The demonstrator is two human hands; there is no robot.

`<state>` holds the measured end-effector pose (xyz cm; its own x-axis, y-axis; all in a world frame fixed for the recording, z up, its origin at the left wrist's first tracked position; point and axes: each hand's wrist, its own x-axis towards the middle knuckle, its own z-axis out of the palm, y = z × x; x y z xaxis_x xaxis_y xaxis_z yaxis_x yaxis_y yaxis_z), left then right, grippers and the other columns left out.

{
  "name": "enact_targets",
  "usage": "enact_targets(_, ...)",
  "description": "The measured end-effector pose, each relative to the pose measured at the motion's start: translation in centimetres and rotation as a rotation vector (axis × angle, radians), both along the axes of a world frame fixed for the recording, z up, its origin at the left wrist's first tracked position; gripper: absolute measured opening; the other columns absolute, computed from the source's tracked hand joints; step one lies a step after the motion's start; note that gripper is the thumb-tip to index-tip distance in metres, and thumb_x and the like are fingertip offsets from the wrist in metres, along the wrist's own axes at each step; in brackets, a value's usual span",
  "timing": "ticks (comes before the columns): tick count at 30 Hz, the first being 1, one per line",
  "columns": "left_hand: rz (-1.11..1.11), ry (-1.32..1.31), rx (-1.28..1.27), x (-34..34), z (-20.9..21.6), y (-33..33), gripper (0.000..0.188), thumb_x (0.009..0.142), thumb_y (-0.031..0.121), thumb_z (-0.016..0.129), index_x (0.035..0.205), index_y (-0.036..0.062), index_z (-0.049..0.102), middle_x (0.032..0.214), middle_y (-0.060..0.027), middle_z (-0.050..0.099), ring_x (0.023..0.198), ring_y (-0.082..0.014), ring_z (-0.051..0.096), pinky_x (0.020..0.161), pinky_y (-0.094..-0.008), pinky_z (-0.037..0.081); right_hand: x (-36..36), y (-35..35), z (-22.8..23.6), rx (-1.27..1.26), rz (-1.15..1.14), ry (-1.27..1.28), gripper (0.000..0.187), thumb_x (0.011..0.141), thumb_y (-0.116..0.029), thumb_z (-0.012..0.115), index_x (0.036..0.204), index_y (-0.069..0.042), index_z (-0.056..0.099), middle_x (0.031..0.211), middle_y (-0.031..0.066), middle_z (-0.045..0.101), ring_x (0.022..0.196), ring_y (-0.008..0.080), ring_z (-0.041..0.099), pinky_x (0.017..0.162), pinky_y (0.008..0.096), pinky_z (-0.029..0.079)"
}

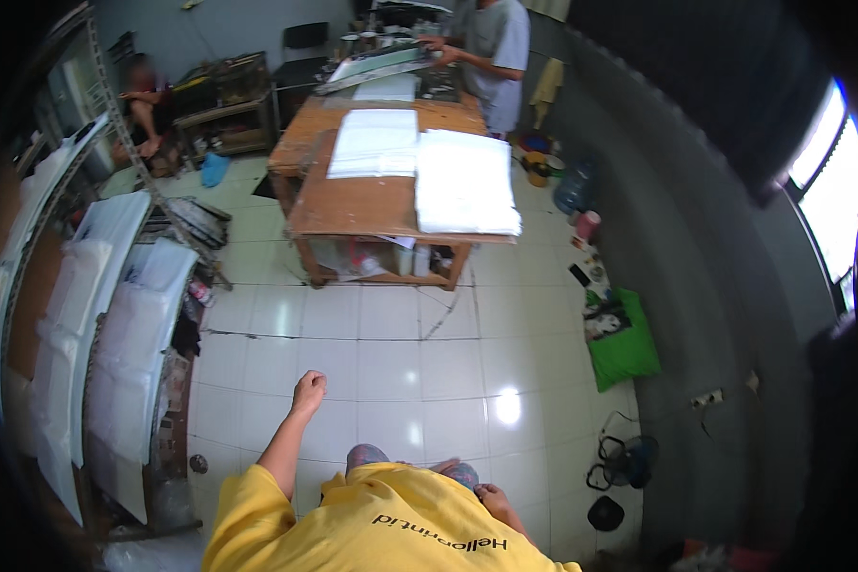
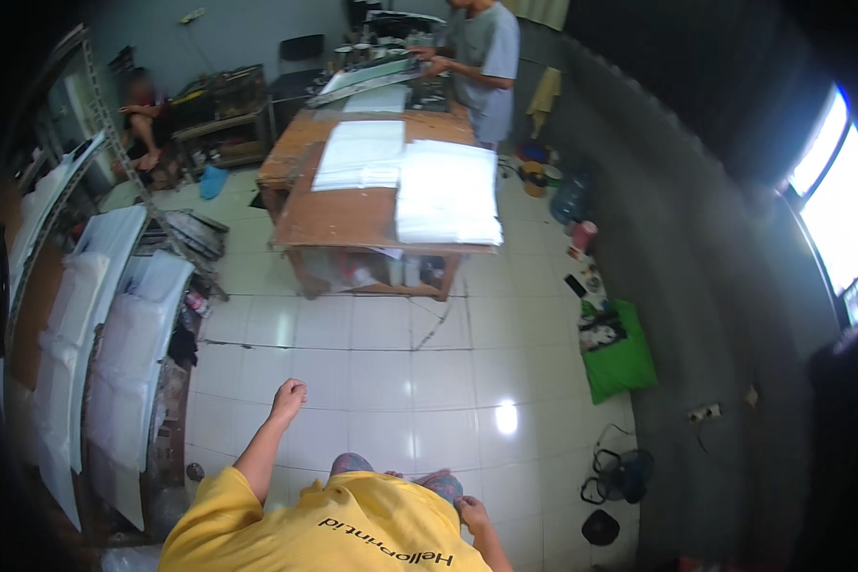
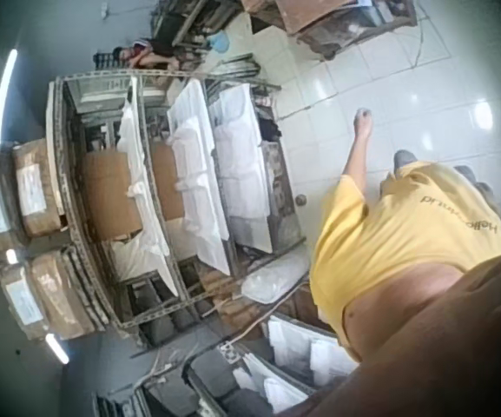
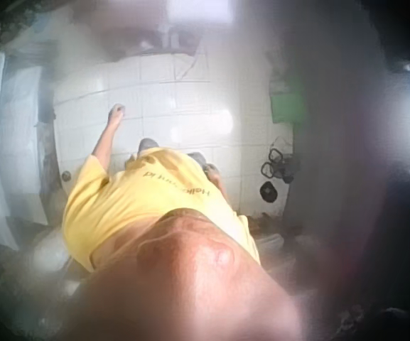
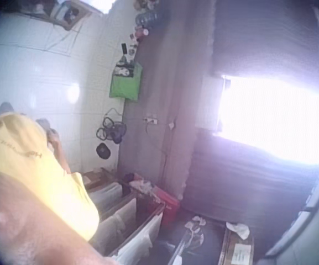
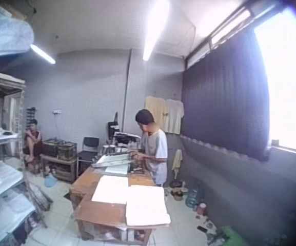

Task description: The person repeatedly picks up white sheets of paper from a wooden table and places them onto a nearby metal shelf. The person walks back and forth between the table and the shelf, handling the sheets one at a time or in small groups.

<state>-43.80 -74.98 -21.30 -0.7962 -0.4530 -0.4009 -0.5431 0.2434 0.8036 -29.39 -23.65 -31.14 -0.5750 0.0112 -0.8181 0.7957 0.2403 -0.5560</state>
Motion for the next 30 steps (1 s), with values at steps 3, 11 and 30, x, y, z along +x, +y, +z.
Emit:
enact_targets(3,0.139,0.157,0.17,-1.5,3.9,-1.1,0.02,0.091,0.018,0.057,0.101,0.001,0.061,0.09,-0.005,0.062,0.077,-0.014,0.061,0.07,-0.0274,0.05,-8.0,-1.2,-0.1,0.046,-0.019,0.035,0.015,0.091,-0.017,0.059,0.104,-0.01,0.06,0.087,0.0038,0.065,0.068,0.0151,0.064,0.052,0.0291,0.044)
enact_targets(11,0.123,0.381,0.221,-13.6,11.0,1.8,0.022,0.095,0.021,0.055,0.105,0.0015,0.06,0.093,-0.005,0.064,0.083,-0.0129,0.061,0.076,-0.0265,0.048,-24.6,3.1,0.6,0.216,-0.124,0.085,0.019,0.091,-0.016,0.053,0.107,-0.006,0.058,0.086,0.0073,0.065,0.066,0.0175,0.064,0.05,0.0301,0.043)
enact_targets(30,0.044,0.628,-0.682,-47.3,17.4,-4.9,0.031,0.089,0.012,0.056,0.118,0.002,0.054,0.122,-0.0189,0.05,0.108,-0.0336,0.052,0.091,-0.0429,0.043,-49.9,-1.0,5.7,0.128,-0.078,0.25,0.015,0.094,-0.015,0.051,0.106,-0.009,0.059,0.086,0.0056,0.064,0.066,0.0155,0.064,0.049,0.0261,0.041)
